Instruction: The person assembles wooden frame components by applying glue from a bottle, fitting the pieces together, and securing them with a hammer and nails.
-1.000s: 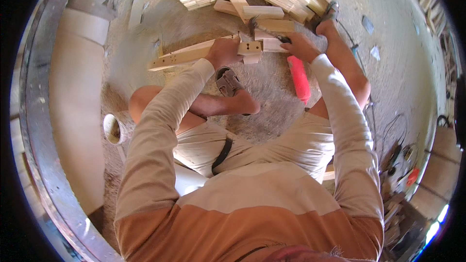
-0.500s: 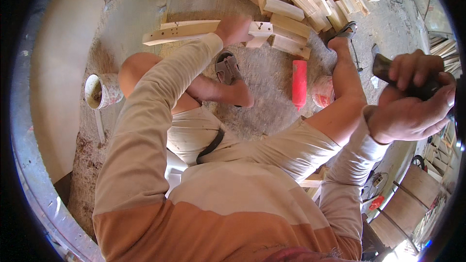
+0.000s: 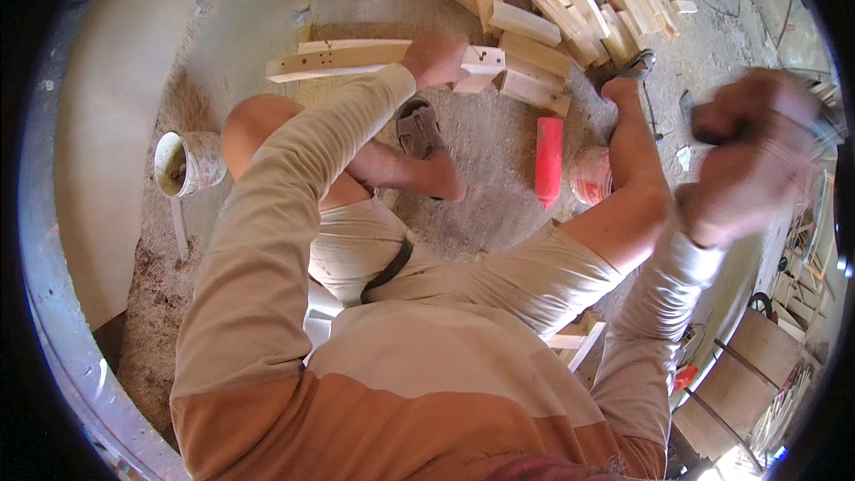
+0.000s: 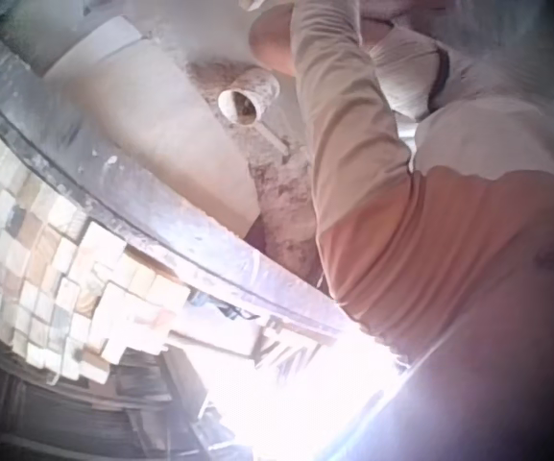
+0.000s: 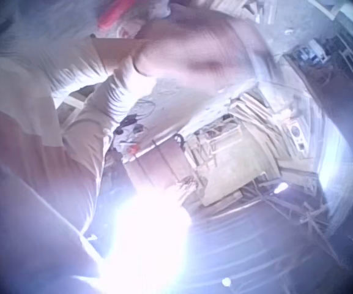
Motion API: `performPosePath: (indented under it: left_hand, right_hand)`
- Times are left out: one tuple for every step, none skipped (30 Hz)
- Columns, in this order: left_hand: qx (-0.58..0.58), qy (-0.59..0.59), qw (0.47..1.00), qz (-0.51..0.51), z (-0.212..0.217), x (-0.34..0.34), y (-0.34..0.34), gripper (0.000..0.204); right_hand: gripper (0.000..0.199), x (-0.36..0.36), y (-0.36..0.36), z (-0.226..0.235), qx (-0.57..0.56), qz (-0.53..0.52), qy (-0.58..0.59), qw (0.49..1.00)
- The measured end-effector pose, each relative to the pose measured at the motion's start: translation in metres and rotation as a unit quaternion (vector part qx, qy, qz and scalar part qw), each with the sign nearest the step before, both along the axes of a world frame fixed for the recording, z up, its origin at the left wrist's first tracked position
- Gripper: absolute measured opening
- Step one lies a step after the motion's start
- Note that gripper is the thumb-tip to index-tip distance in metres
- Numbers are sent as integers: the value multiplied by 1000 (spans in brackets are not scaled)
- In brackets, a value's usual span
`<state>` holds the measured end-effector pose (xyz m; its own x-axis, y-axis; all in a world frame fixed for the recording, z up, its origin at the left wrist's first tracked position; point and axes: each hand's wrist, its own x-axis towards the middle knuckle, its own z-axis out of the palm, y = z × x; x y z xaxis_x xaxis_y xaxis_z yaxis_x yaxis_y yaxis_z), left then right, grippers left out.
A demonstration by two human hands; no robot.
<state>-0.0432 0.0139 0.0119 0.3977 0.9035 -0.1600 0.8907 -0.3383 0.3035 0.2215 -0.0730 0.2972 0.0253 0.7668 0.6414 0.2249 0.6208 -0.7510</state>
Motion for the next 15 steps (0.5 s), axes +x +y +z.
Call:
performPosePath:
  left_hand:
    - [-2, -3, 1000, 2, -3, 2, 0, 42]
    - [-2, 2, 1000, -5, -3, 6, 1, 42]
    - [-2, 8, 1000, -10, -3, 9, 3, 41]
    - [1, 14, 1000, -13, 0, 13, 2, 41]
    - [-9, 2, 1000, 1, 6, 20, 2, 40]
    - [6, -3, 1000, 5, -2, 4, -7, 41]
    - [31, -17, 999, -24, -8, 8, -1, 41]
    - [59, -34, 997, -39, -12, 6, 3, 41]
    - [60, -51, 996, -48, -11, 7, 2, 42]
    - [38, -46, 997, -39, -2, 11, 1, 43]
    - [20, -34, 999, -27, 10, 13, 3, 43]
    - [-3, -23, 1000, -15, 15, 14, 6, 43]
    - [23, -26, 999, 8, -22, 5, 14, 44]
    - [12, -17, 1000, -7, -24, 9, -2, 44]
    - [18, -6, 1000, -20, -9, 8, -2, 44]
  right_hand:
    - [20, -2, -1, 22, 39, 56, 71, 995]
    - [20, -4, -3, 34, 66, 104, 124, 985]
    - [20, -7, -7, 33, 82, 126, 154, 977]
    - [20, -11, -11, 16, 87, 112, 162, 976]
    - [20, -14, -17, -14, 75, 54, 127, 988]
    - [20, -21, -17, -68, 22, -12, 45, 999]
    - [20, -12, -24, -128, -60, -68, -109, 990]
    - [20, -6, -29, -188, -148, -56, -256, 954]
    - [20, 2, -39, -234, -229, -18, -351, 908]
    - [20, 5, -49, -240, -274, -8, -347, 897]
    - [20, 2, -52, -221, -293, -10, -326, 899]
    - [20, 1, -49, -195, -297, -20, -312, 902]
    - [20, -4, -41, -162, -281, -22, -313, 907]
    - [20, -6, -30, -133, -259, -37, -324, 909]
    - [20, -4, -20, -101, -231, -55, -316, 918]
